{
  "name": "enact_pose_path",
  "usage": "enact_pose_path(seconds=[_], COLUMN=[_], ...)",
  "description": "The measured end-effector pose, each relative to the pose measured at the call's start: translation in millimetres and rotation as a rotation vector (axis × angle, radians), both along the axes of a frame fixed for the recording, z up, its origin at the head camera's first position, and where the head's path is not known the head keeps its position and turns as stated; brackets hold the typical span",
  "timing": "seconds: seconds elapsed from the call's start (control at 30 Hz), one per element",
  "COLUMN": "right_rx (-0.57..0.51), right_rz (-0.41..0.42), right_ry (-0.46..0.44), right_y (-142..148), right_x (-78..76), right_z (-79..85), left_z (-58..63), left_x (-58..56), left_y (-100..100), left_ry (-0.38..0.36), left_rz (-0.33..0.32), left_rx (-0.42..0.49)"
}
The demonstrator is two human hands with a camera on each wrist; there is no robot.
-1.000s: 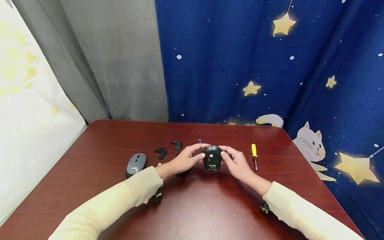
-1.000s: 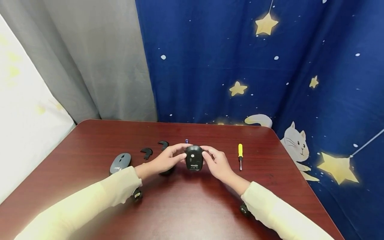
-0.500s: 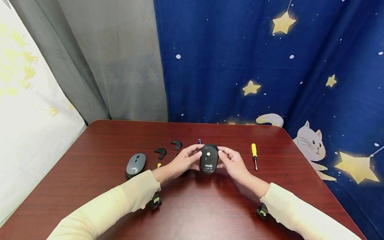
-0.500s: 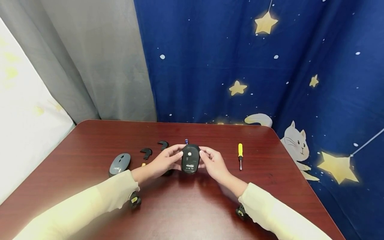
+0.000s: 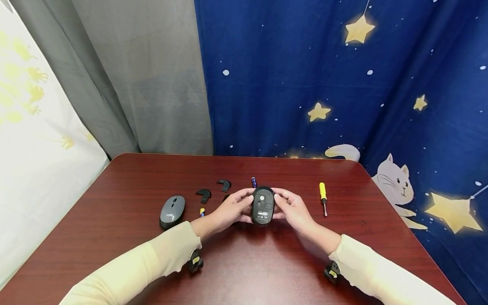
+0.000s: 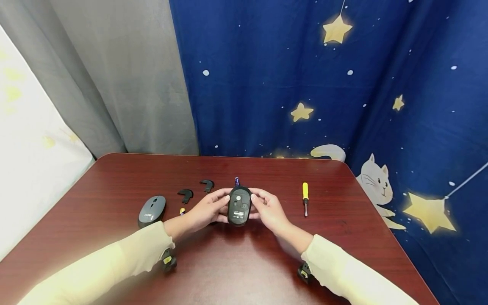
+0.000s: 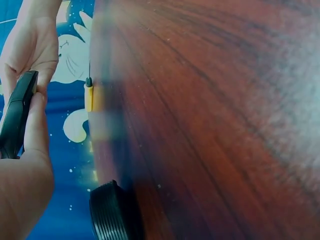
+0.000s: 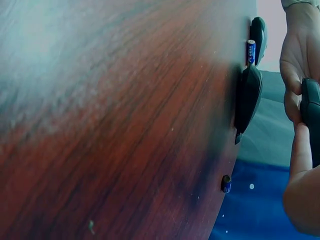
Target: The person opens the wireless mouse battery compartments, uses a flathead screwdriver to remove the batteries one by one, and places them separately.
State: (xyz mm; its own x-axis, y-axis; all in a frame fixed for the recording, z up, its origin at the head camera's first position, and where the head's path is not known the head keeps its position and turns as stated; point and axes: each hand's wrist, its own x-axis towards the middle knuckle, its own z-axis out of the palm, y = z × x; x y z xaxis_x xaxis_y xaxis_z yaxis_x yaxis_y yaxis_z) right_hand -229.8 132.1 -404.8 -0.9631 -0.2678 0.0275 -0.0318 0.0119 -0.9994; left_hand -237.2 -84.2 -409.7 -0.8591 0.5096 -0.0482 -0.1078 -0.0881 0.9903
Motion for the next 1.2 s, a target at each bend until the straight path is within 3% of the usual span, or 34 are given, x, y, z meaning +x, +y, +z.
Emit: enact_pose_path(seconds=[0.3, 0.63, 0.9, 1.1, 1.2], right_rx=[-0.002, 0.014, 0.097, 0.246, 0.301], right_rz=[0.007, 0.014, 0.032, 0.079, 0.099], right_ry=[-0.051, -0.042, 0.137, 0.318, 0.357], right_y=[-3.1, -4.6, 0.3, 4.1, 3.6], right_x=[1.6, 2.2, -0.6, -3.8, -4.1], right_z=[-4.0, -5.3, -4.2, -3.3, -1.4], left_z=[-6.6, -12.0, -11.4, -12.0, -12.2], left_x=[4.5, 6.0, 10.5, 11.3, 11.5], left_y=[-1.3, -4.1, -4.4, -3.4, -3.7], left_ry=[-0.041, -0.013, -0.015, -0.024, -0.020], left_rz=[-0.036, -0.075, -0.090, -0.081, -0.078], left_rx=[0.082, 0.111, 0.126, 0.121, 0.125])
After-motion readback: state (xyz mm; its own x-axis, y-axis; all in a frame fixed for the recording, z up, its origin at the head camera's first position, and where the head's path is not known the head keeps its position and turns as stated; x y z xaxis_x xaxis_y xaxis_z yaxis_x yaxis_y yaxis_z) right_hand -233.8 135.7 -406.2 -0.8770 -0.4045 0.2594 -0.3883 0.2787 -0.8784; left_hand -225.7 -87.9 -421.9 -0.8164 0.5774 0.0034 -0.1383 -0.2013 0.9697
